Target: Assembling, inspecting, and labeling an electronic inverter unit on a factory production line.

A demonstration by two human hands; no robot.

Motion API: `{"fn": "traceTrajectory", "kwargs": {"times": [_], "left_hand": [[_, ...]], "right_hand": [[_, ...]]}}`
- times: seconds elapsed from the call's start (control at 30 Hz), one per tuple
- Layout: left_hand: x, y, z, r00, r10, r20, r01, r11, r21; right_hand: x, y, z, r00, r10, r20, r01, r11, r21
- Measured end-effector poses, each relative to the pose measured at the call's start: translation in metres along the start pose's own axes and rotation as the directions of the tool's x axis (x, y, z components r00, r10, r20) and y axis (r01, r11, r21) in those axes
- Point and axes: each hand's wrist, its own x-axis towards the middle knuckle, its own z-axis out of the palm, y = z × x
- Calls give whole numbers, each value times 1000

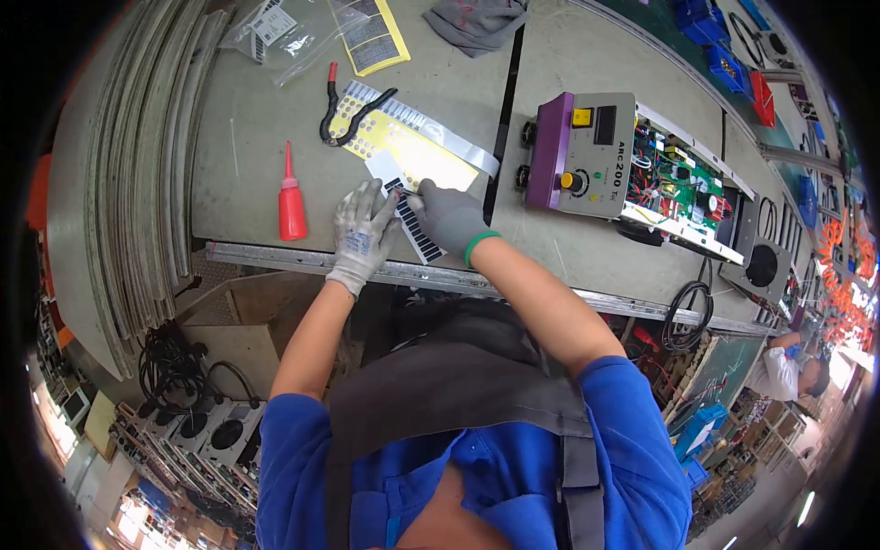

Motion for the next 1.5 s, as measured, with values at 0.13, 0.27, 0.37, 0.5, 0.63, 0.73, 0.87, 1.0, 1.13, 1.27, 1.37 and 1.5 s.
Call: {"fn": "traceTrajectory", "kwargs": {"times": [0.13, 0.27, 0.37, 0.5, 0.63, 0.73, 0.87, 1.0, 1.13, 1.27, 1.37, 1.5], "left_hand": [[-1, 1, 1, 1000, -3, -1, 3, 1000, -22], [-4, -2, 6, 1000, -7, -18, 6, 998, -55], [-5, -4, 7, 1000, -18, 8, 19, 998, -61], [-2, -5, -1, 999, -28, 33, 30, 998, -62], [-3, -8, -1, 999, -26, 26, 27, 998, -59], [-5, -8, 0, 999, -28, 24, 29, 998, -59], [-3, -4, -2, 1000, -2, -3, 1, 998, -63], [9, 0, 0, 997, 78, -27, -80, 993, -86], [3, 21, -6, 996, -83, 44, 89, 984, -156], [56, 139, -33, 960, -150, -235, -8, 828, -561], [118, 242, -44, 948, -217, -235, -105, 482, -870], [153, 293, -13, 921, -358, -153, -18, 352, -936]], "right_hand": [[5, -12, -5, 994, 85, 70, -69, 978, -198], [8, -15, -6, 991, 87, 97, -62, 971, -233], [12, -22, -13, 988, 102, 118, -69, 963, -260], [13, -28, -18, 988, 81, 132, -38, 955, -295], [17, -29, -6, 992, 103, 78, -79, 961, -266], [16, -23, 12, 992, 125, 17, -120, 976, -183], [8, 1, 29, 983, 115, -143, -108, 992, 59], [-47, 19, -4, 938, -163, -306, 319, 753, 576], [-171, 35, -121, 859, -179, -480, 458, 687, 564], [-251, 169, -209, 186, 321, -929, 412, 833, 371], [-273, 301, -256, 96, 456, -885, 468, 764, 444], [-215, 409, -270, 377, 560, -738, 652, 405, 641]]}}
